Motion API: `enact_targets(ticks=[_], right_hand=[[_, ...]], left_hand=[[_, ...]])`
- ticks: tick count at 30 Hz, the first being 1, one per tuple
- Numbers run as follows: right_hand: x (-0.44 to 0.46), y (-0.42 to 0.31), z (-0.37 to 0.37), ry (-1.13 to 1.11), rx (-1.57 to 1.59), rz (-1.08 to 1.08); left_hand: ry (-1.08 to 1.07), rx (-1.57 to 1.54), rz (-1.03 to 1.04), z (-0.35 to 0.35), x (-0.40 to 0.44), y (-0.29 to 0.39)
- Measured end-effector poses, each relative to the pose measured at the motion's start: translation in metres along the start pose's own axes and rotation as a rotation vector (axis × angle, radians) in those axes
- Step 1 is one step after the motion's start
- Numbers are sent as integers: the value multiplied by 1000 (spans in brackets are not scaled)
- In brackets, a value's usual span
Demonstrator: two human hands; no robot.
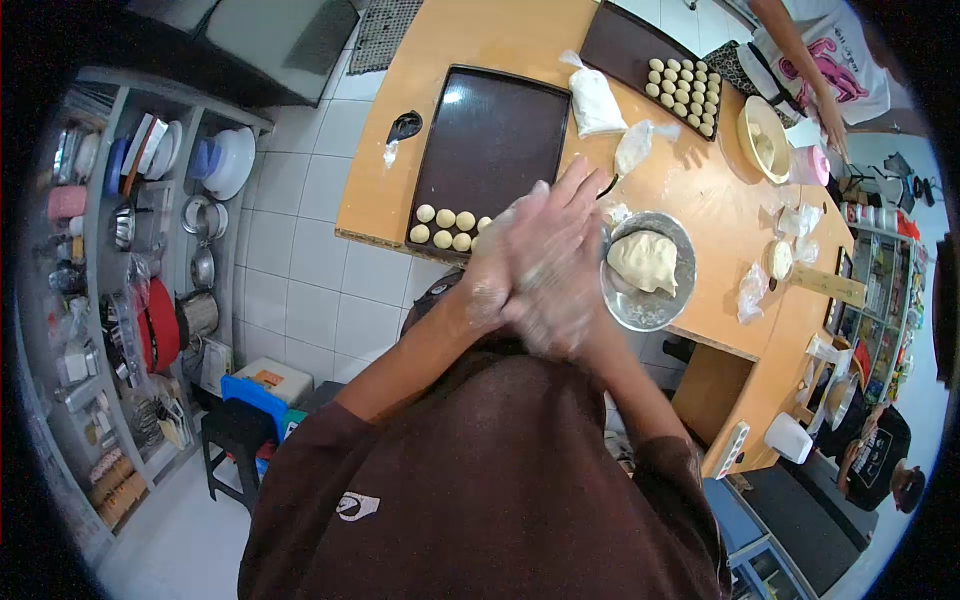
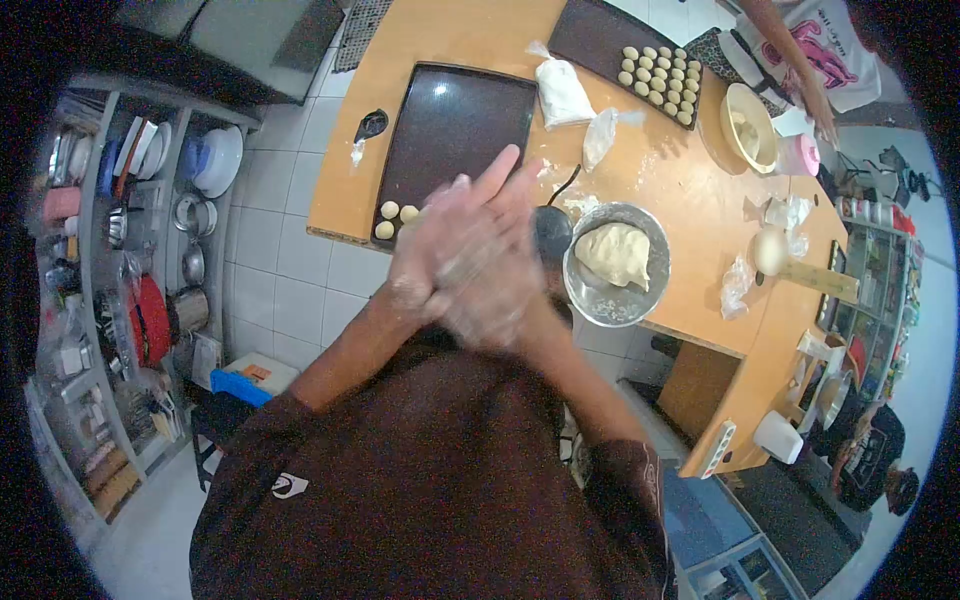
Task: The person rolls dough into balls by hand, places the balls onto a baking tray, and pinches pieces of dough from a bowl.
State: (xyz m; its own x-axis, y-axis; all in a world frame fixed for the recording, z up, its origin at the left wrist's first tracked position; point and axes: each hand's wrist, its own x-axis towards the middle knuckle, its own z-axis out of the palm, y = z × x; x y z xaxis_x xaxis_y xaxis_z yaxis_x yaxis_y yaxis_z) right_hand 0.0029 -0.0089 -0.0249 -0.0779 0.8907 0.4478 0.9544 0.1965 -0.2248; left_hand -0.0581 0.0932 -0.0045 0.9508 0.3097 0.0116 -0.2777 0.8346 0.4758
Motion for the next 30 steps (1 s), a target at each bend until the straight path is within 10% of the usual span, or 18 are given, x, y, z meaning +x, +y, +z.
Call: enact_targets(ticks=[8,11,12,17,19,21,25,28,30], right_hand=[[26,46,-19,168,19,351],[44,-18,-34,-1015,-5,254],[1,-32,15,-132,157,-3],[31,17,-1,82,50,207],[40,31,-9,173,-12,285],[13,0,15,-197,-43,125],[47,-28,5,-3,30,-204],[-17,13,84,-84,350,571],[16,10,24,-21,89,268]], left_hand=[[161,-275,-295,-12,-21,-3],[155,-310,-151,-5,-22,24],[128,-251,-156,-10,-25,19],[-1,41,-179,-36,-41,-9],[264,8,-291,-1,-28,25],[194,21,-131,-7,-15,21],[237,-54,-123,-22,-17,3],[322,-160,-196,-26,-34,5],[219,-276,-267,-23,-35,30]])
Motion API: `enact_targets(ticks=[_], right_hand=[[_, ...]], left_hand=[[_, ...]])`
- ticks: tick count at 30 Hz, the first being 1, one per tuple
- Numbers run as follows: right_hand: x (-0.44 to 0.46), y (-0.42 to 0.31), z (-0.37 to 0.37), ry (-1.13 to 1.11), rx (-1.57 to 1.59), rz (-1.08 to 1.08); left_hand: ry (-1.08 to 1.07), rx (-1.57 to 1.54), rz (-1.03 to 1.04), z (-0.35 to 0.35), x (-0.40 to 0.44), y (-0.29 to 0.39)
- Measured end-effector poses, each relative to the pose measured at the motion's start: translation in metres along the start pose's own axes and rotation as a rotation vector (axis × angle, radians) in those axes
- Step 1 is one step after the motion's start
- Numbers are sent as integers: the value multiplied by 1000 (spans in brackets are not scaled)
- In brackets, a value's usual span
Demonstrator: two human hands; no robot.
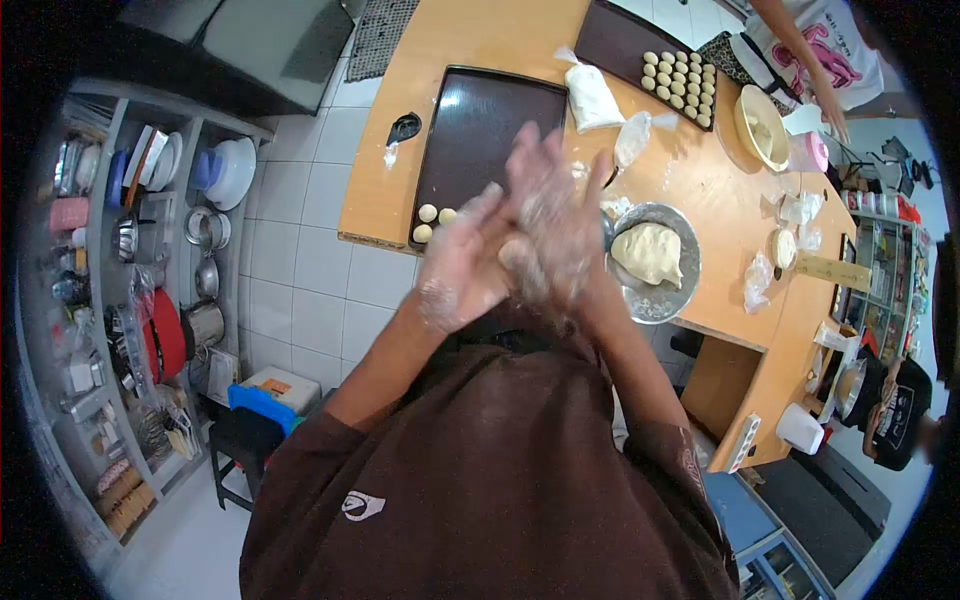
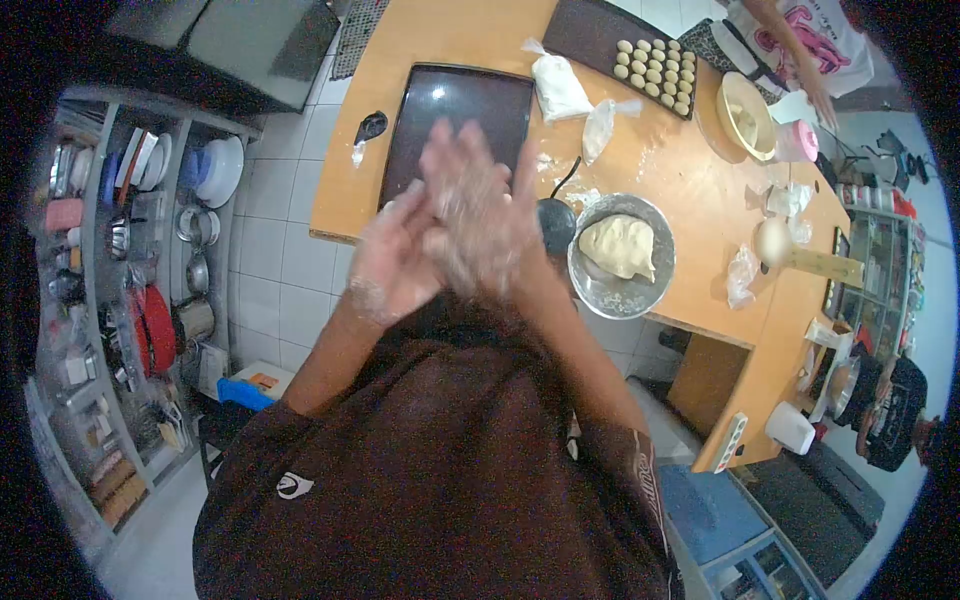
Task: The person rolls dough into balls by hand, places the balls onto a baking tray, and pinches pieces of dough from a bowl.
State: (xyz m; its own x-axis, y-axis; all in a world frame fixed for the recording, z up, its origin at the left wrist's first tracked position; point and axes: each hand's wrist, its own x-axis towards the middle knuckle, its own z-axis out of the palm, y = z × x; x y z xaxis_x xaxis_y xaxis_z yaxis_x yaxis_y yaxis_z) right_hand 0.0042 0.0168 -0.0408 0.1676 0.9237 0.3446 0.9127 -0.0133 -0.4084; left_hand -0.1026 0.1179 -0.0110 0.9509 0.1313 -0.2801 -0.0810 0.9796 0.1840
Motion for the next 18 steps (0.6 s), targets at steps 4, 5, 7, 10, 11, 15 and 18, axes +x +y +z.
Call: enact_targets(ticks=[4,5,7,10,11,15,18], right_hand=[[-6,-38,4,1,-5,-414],[0,-36,2,18,-28,-371],[18,-17,-9,58,-83,-221],[35,-2,-30,64,-133,-41],[30,-9,-27,-44,-159,-67],[3,-51,4,-5,8,-352],[23,-9,-9,47,-116,-125]], left_hand=[[-69,384,212,-32,32,-27],[-119,483,197,-44,35,-36],[-216,405,163,-45,15,-39],[-6,187,130,7,-9,-7],[122,165,135,15,-7,1],[-45,359,143,-7,2,-8],[85,344,21,-10,-6,-15]])
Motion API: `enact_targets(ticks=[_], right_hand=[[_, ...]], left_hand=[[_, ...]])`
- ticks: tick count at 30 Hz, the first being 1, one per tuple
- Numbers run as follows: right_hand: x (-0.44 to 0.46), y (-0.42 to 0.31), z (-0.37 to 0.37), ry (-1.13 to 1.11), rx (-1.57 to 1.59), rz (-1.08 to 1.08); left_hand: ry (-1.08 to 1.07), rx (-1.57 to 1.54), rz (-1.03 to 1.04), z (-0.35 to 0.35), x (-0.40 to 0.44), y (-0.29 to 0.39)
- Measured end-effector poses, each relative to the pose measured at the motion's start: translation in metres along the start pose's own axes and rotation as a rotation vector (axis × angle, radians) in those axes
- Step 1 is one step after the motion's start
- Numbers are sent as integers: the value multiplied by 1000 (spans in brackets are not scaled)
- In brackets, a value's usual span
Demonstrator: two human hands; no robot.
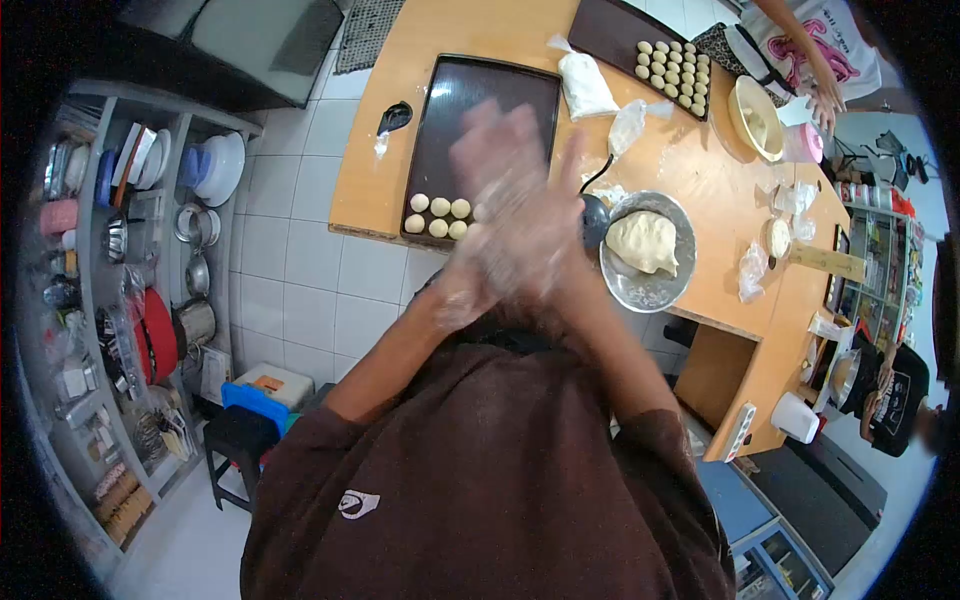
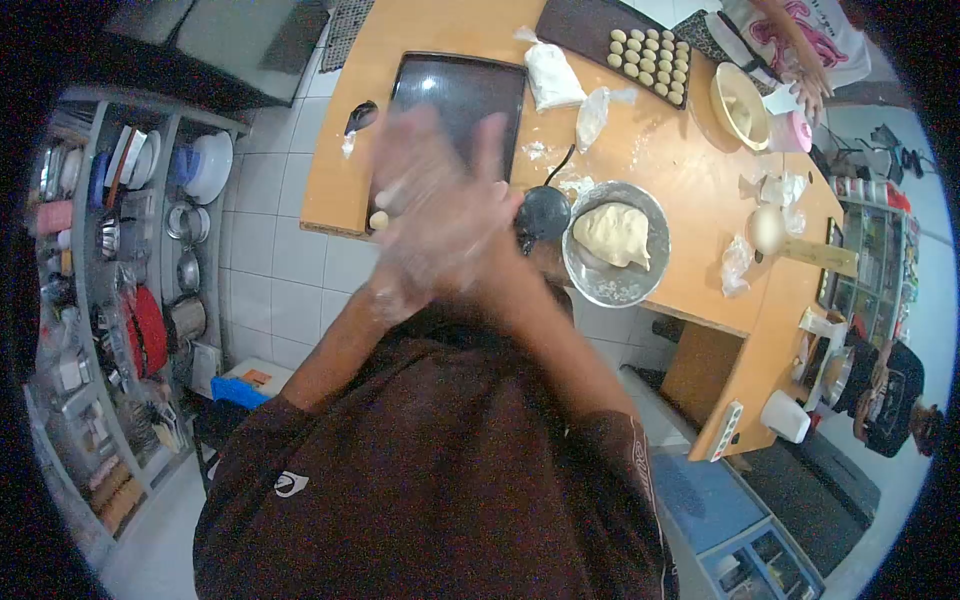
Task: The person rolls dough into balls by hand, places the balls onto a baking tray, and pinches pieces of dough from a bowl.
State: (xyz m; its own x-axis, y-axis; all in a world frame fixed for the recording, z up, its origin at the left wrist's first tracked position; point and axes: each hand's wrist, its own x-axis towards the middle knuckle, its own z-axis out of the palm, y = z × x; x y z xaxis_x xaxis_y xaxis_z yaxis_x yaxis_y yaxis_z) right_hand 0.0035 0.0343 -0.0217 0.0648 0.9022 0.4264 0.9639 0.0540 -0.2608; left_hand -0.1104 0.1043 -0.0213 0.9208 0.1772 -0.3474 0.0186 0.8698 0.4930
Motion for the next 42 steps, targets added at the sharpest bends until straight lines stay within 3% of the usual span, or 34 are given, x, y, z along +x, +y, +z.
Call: enact_targets(ticks=[2,4,5,6,8,9,11,13,14,16,17,19,22,24,25,27,33,34,37,39,42], right_hand=[[0,21,-12,-51,-29,74],[-19,2,-3,-133,55,-68],[-31,-19,6,-49,217,-172],[-27,-36,2,-138,247,-281],[-21,-24,26,99,90,-162],[-14,-17,37,218,18,-101],[-9,-4,34,250,-4,2],[5,15,-15,65,99,61],[-4,1,-14,-148,-25,31],[-28,-32,9,-45,305,-163],[-18,-47,-8,-138,191,-246],[-9,-39,8,-2,45,-259],[-7,-7,-5,-87,-31,-58],[-6,11,-16,-144,-87,64],[-25,3,0,-159,-126,-136],[-35,-33,18,17,284,-391],[8,-2,-28,61,39,101],[-6,5,-25,7,61,43],[-31,-23,3,71,133,-380],[-25,-16,-5,53,97,-254],[-3,-1,-23,31,54,-63]], left_hand=[[-39,-157,-28,5,-3,15],[-170,-121,205,2,5,19],[-232,-107,312,-1,10,16],[-209,104,229,-13,28,0],[-816,-177,517,-39,63,-51],[-567,-131,378,-27,40,-39],[-78,-136,40,-1,-6,-12],[-148,-119,19,3,-8,22],[-143,-74,108,-1,3,20],[-135,15,268,-9,25,4],[-90,-2,220,-7,24,2],[2,-30,129,0,14,-4],[145,-61,-25,9,-2,-9],[-71,-63,41,-3,-3,10],[-176,-65,76,-8,0,18],[-196,-119,103,-2,16,7],[127,-67,-110,14,-10,16],[90,-135,-49,13,-9,26],[-83,125,73,-3,21,8],[-164,114,101,-9,24,-2],[-213,-170,67,-16,-6,-13]])
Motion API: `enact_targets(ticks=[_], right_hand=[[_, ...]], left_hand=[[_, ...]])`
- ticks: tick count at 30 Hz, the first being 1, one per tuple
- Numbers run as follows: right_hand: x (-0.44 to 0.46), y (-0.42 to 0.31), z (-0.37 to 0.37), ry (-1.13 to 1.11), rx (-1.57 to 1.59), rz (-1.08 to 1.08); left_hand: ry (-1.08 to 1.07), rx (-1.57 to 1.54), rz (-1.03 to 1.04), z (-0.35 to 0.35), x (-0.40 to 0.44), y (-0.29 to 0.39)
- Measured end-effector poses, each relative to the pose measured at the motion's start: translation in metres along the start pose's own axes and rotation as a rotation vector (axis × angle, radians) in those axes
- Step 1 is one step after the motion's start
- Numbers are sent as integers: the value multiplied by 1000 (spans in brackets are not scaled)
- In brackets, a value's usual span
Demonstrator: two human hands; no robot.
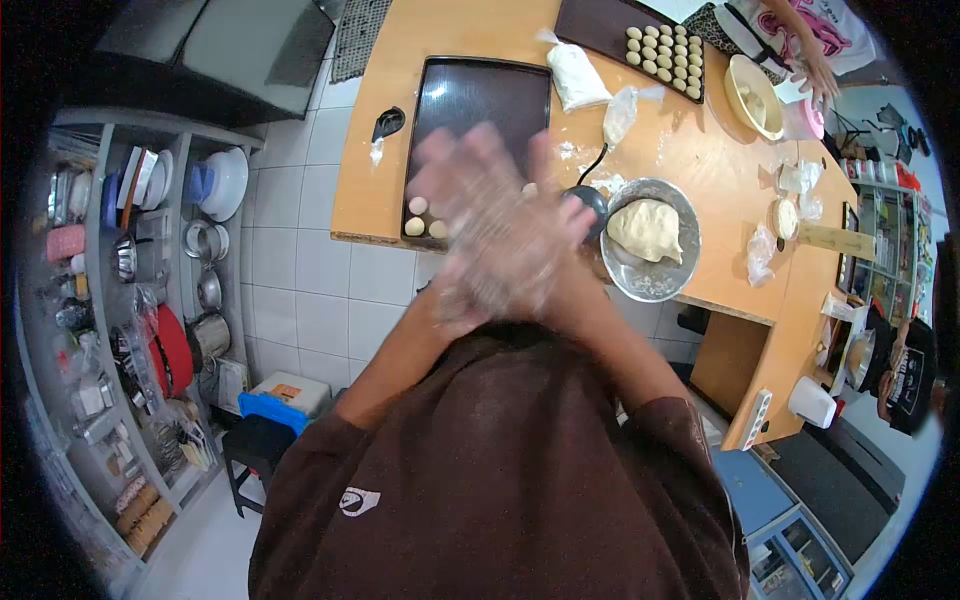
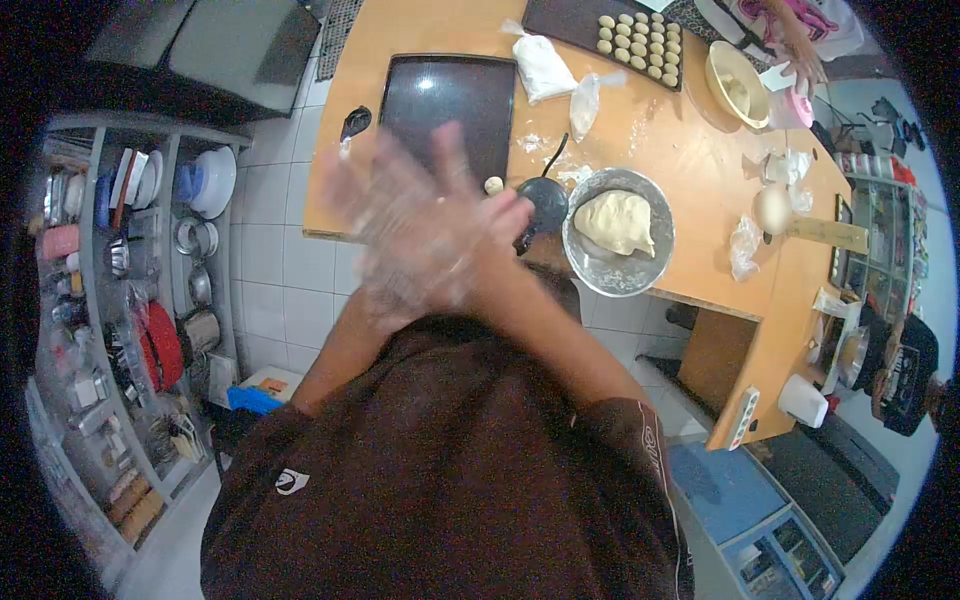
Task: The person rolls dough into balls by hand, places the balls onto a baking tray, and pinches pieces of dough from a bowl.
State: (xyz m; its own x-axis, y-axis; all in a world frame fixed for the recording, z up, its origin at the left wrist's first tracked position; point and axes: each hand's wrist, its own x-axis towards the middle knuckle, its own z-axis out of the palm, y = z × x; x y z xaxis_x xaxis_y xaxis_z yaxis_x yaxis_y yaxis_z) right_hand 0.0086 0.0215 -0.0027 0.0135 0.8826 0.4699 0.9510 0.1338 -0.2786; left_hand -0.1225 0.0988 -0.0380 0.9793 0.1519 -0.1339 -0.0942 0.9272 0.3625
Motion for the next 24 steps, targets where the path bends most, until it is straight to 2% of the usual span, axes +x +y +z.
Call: enact_targets(ticks=[1,2,5,6,9,12,13,14,15,16,17,21,23,24], right_hand=[[5,4,-5,-4,-19,68],[7,5,-8,-9,-40,134],[-27,-26,31,98,162,-239],[-36,-36,37,67,151,-293],[-17,-19,18,18,37,-154],[-4,10,1,-5,-46,92],[-16,10,7,-56,-47,47],[-32,2,19,-107,-24,-64],[-51,-9,40,-42,192,-182],[-43,-27,36,-43,118,-286],[-33,-38,28,-43,43,-387],[-11,0,10,53,83,-72],[-3,18,3,105,82,77],[-13,11,9,-35,12,73]], left_hand=[[-16,-94,-7,0,-4,0],[346,-84,-132,36,7,23],[92,199,115,9,30,11],[84,335,-11,4,37,6],[-53,145,-119,1,33,-14],[179,-6,-77,18,9,7],[272,63,-40,34,9,22],[218,138,2,28,17,23],[168,213,44,15,30,21],[122,287,80,5,36,16],[65,221,92,1,36,7],[-158,-44,112,6,24,-26],[142,115,-129,28,17,18],[97,161,-43,28,22,19]])
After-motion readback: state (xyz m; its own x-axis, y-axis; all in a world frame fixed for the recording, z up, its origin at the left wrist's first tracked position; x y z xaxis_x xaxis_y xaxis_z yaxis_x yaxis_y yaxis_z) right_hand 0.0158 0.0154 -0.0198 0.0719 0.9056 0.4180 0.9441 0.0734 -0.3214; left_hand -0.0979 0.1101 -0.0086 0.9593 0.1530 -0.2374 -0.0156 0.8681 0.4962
